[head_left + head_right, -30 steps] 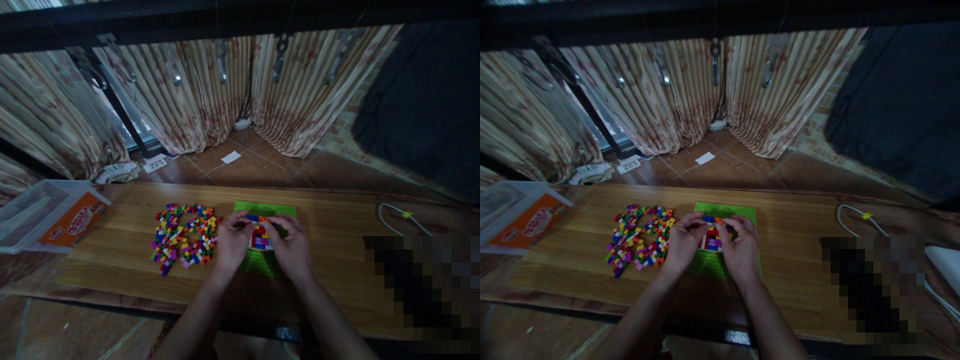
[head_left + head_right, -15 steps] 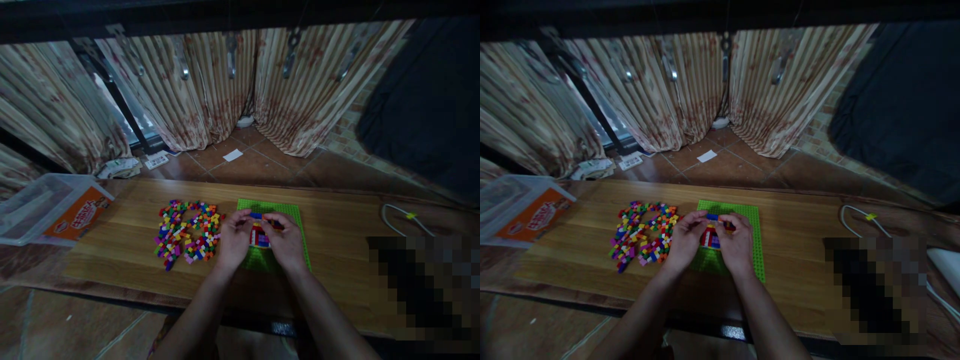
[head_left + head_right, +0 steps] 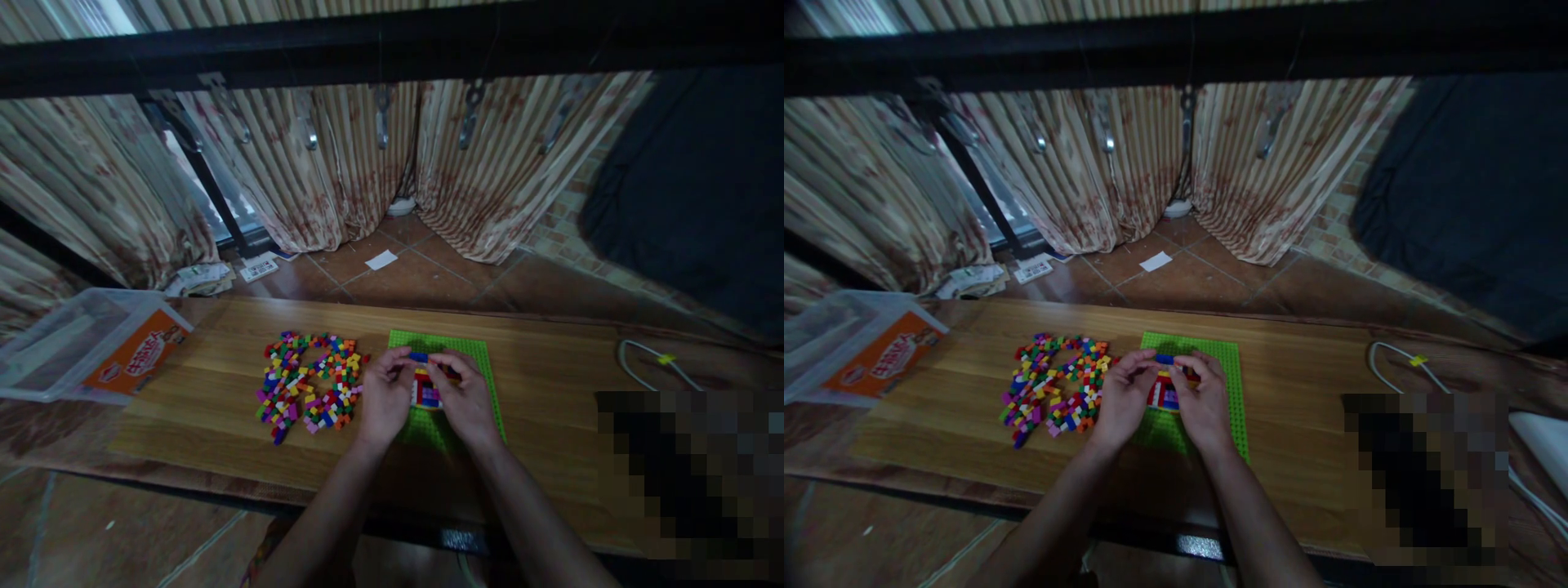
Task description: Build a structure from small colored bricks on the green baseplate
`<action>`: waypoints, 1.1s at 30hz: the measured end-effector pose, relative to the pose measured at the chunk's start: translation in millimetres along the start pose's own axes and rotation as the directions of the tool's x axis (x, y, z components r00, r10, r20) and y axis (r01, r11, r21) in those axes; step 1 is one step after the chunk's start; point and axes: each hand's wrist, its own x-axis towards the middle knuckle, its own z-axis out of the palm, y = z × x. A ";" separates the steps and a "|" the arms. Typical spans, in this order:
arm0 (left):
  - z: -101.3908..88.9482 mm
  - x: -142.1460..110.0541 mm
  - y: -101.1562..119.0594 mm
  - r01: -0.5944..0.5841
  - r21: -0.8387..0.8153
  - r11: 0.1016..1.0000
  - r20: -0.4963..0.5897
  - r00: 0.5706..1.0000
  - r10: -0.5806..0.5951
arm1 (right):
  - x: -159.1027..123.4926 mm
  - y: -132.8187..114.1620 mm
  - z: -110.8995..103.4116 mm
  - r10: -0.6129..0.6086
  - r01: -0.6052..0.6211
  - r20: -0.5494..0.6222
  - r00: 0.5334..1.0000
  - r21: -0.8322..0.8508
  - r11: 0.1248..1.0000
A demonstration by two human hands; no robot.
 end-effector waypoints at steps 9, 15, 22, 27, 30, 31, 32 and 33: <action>-21.9 -6.9 18.8 -0.307 0.460 0.833 0.228 0.948 0.224 | 4.5 1.2 -58.7 -0.038 0.043 0.224 0.974 -0.018 0.999; -20.8 -8.4 20.2 -0.454 0.543 0.706 0.342 0.888 0.307 | 0.6 5.7 -50.0 -0.100 0.146 0.314 0.944 -0.127 0.981; -12.3 -11.7 19.9 -0.450 0.550 0.703 0.313 0.892 0.326 | 2.1 -3.1 -45.0 -0.127 0.171 0.274 0.953 -0.145 0.974; -9.1 -13.6 21.0 -0.399 0.553 0.731 0.273 0.916 0.294 | 5.0 2.4 -45.7 -0.140 0.186 0.273 0.952 -0.153 0.970; -10.9 -14.0 21.0 -0.395 0.557 0.731 0.280 0.918 0.282 | 5.9 8.8 -48.6 -0.102 0.159 0.294 0.950 -0.175 0.972; -11.9 -14.3 20.8 -0.397 0.557 0.729 0.286 0.916 0.280 | 6.0 10.5 -49.8 -0.084 0.143 0.302 0.950 -0.181 0.973; -13.0 -14.7 20.5 -0.400 0.555 0.729 0.292 0.915 0.280 | 6.0 11.7 -50.9 -0.069 0.131 0.307 0.949 -0.189 0.973; -14.0 -15.1 20.2 -0.402 0.551 0.731 0.291 0.914 0.284 | 5.9 12.1 -51.8 -0.061 0.127 0.307 0.950 -0.199 0.972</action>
